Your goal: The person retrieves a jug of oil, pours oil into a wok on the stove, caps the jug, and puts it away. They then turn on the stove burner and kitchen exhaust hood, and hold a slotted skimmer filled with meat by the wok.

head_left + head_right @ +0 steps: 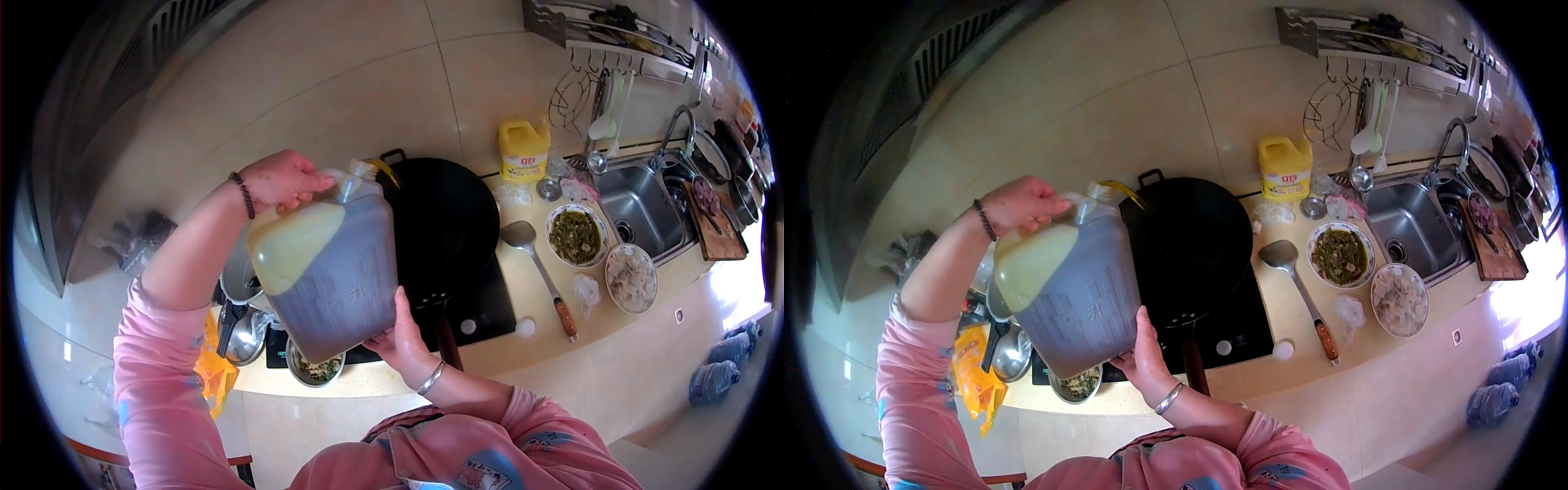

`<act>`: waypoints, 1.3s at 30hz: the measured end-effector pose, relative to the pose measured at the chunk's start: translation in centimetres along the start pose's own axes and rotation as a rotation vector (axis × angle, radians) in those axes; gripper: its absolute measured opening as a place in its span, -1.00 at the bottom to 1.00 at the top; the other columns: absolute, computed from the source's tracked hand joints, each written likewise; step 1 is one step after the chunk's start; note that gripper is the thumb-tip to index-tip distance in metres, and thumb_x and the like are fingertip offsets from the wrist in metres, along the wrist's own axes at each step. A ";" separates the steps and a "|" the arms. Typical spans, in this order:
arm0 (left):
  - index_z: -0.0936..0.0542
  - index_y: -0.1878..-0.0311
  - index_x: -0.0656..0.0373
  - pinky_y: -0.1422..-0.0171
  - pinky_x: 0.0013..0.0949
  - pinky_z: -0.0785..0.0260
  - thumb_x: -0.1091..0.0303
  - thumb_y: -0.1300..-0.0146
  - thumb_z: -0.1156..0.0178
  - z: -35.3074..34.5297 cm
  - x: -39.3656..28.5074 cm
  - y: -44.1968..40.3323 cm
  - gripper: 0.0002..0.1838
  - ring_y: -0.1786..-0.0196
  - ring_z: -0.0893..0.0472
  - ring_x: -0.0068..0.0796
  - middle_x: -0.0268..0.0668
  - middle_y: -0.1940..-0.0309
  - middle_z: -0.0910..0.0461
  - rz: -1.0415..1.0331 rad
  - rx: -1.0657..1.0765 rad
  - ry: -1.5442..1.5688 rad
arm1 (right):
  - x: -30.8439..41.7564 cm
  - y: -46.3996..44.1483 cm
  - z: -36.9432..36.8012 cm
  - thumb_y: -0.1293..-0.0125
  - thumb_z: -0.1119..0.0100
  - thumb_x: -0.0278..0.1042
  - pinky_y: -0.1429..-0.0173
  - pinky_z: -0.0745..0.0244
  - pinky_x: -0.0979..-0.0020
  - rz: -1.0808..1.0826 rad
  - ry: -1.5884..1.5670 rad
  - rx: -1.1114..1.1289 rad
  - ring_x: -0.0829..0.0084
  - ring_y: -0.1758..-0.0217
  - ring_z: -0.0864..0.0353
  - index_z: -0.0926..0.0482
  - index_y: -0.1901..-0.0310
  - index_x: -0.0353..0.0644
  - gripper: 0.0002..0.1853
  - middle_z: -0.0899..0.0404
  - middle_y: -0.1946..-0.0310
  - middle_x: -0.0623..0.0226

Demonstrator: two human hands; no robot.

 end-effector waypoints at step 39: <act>-0.48 0.35 0.21 0.58 -0.59 -0.14 0.10 -0.23 -0.12 0.4 0.4 5.0 -0.68 0.64 -0.28 -0.76 -0.52 0.66 -0.34 -0.047 -0.100 -0.039 | -0.3 0.8 -0.4 -0.23 0.14 0.31 -0.34 0.01 0.06 0.160 0.014 0.018 0.21 -0.30 -0.14 0.07 -0.27 0.05 -0.27 -0.09 -0.25 0.18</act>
Point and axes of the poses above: each hand's wrist, its own y-axis away from the middle knuckle, its own z-axis out of the back of the hand, x = y × z, the point moved 4 cm from there along -y, towards the middle knuckle
